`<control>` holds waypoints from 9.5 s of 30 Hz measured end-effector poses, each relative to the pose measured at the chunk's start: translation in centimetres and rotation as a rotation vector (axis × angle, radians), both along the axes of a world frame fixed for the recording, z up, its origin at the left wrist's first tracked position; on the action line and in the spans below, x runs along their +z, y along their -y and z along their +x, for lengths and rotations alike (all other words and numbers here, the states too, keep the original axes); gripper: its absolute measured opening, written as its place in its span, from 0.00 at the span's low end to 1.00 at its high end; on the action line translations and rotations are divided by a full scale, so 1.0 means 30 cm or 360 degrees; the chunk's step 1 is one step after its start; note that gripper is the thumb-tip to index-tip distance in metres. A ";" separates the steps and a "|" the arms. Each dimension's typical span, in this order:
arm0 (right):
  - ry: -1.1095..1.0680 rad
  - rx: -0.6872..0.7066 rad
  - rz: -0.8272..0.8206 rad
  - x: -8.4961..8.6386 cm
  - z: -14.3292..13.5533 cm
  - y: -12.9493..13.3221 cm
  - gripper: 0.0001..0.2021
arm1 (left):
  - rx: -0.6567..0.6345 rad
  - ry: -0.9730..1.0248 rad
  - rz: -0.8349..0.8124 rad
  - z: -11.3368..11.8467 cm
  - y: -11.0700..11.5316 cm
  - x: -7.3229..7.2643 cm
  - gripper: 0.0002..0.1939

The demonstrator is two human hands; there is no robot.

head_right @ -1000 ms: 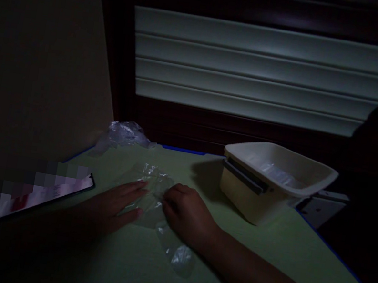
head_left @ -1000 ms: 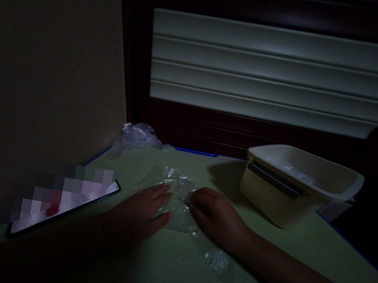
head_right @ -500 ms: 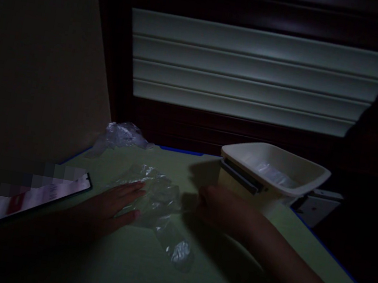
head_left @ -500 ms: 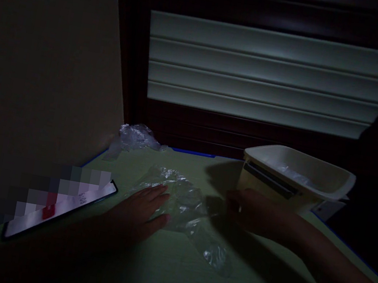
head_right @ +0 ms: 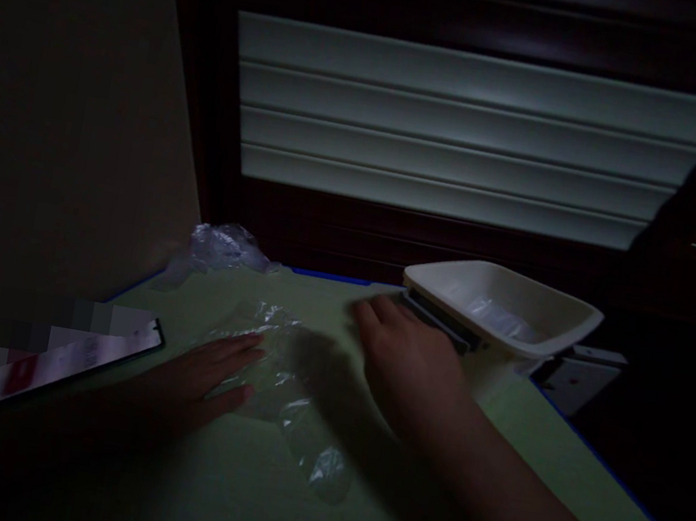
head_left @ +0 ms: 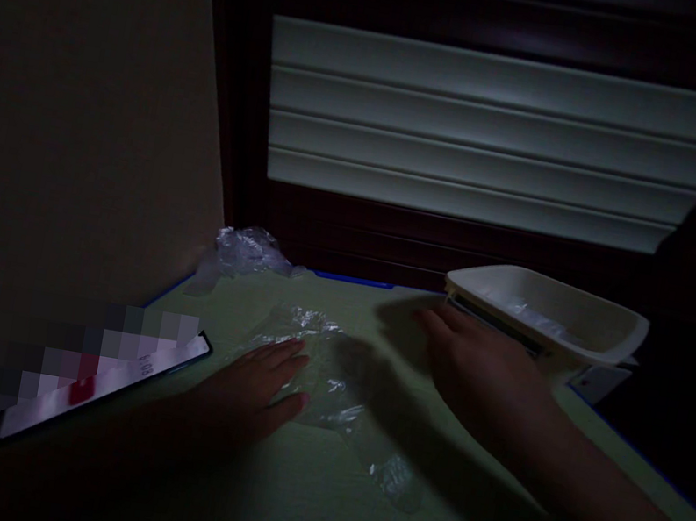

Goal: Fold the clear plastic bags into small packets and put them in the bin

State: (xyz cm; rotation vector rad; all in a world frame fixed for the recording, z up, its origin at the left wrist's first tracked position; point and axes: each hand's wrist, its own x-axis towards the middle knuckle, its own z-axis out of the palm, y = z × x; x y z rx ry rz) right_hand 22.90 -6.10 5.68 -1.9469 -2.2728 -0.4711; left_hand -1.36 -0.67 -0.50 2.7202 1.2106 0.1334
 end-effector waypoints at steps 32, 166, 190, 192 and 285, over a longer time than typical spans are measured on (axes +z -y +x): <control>-0.0465 0.1733 -0.0441 -0.112 -0.192 0.150 0.21 | -0.0084 0.0001 0.0079 0.002 -0.008 -0.006 0.27; -0.0559 0.0525 -0.0440 -0.231 0.009 -0.084 0.32 | -0.0260 -0.0276 0.0028 -0.022 0.011 0.018 0.37; -0.0482 0.0391 -0.0513 -0.213 -0.005 0.027 0.36 | -0.0159 -0.0332 0.0064 -0.006 0.003 0.026 0.37; -0.0469 0.0288 -0.0494 -0.215 0.025 0.031 0.37 | -0.0165 -0.0319 0.0063 -0.007 0.002 0.026 0.37; -0.2490 0.0485 -0.0388 -0.202 -0.104 0.106 0.11 | -0.0729 0.0706 -0.0061 0.032 0.039 0.003 0.11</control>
